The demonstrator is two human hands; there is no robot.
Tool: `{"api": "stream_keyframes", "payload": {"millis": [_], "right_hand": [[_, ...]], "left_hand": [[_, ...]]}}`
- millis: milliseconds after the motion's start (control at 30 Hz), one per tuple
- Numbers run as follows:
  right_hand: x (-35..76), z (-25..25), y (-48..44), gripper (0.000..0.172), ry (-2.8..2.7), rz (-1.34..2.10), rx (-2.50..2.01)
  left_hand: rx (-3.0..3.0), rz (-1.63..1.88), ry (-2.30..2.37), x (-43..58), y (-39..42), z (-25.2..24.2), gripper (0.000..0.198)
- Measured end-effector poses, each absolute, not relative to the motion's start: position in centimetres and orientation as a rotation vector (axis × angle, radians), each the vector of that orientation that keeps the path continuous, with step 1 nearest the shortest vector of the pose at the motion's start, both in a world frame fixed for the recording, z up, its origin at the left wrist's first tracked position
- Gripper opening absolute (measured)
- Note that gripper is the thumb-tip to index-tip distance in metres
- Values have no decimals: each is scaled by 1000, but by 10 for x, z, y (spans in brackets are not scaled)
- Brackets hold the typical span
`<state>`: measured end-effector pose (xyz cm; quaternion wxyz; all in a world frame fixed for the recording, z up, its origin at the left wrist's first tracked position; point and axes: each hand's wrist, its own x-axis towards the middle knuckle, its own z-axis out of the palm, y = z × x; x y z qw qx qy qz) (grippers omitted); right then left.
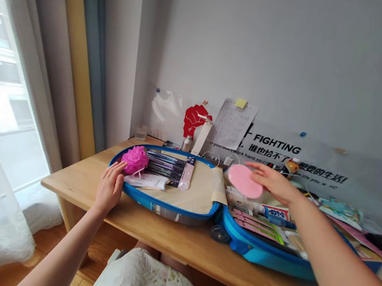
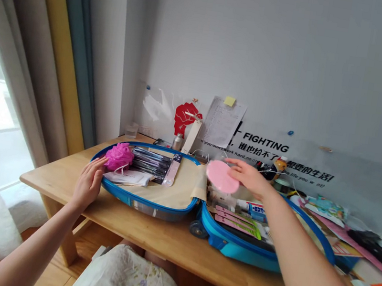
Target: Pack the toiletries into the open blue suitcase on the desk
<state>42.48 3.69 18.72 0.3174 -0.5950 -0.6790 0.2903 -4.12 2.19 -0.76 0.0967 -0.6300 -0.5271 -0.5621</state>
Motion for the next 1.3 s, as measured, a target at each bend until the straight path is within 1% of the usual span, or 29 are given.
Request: {"api": "stream_keyframes", "payload": {"millis": [67,167,400,600,800,867,933,1000,1067,1133,1300], "right_hand": [[384,185,56,48,-1850,886,-1487],[328,168,80,42,-1953,1055,-1401],[260,127,109,31,-2162,1214,-1441],[201,105,123,33,-2284,1176,-1340],[156,91,116,26,-2567,1049,-1160],[153,91,111,32,-2668,1060,-1078],[153,90,106,43,-2799,1029,-979],[152,87,102,54,-2921,913,-919],[150,84,98,64,-2992,788,-951],[147,80,94,72,-3008,750,-1047],[143,73,85,80,-3017,834,-1170]], "left_hand": [[-1863,-1664,-1555,-42,22,-8,47],[-1880,-1648,-1555,-43,23,-10,47],[-1876,-1655,-1558,-44,25,-13,46],[-1861,-1658,-1566,-43,24,-11,45],[-1873,-1647,-1562,-41,22,-10,46],[-1875,-1650,-1554,-41,21,-9,45],[-1868,-1659,-1552,-41,21,-9,45],[-1861,-1666,-1546,-41,21,-9,44],[-1863,-1666,-1541,-41,22,-10,44],[-1869,-1663,-1540,-42,22,-10,44],[-1863,-1672,-1531,-42,23,-11,44]]}}
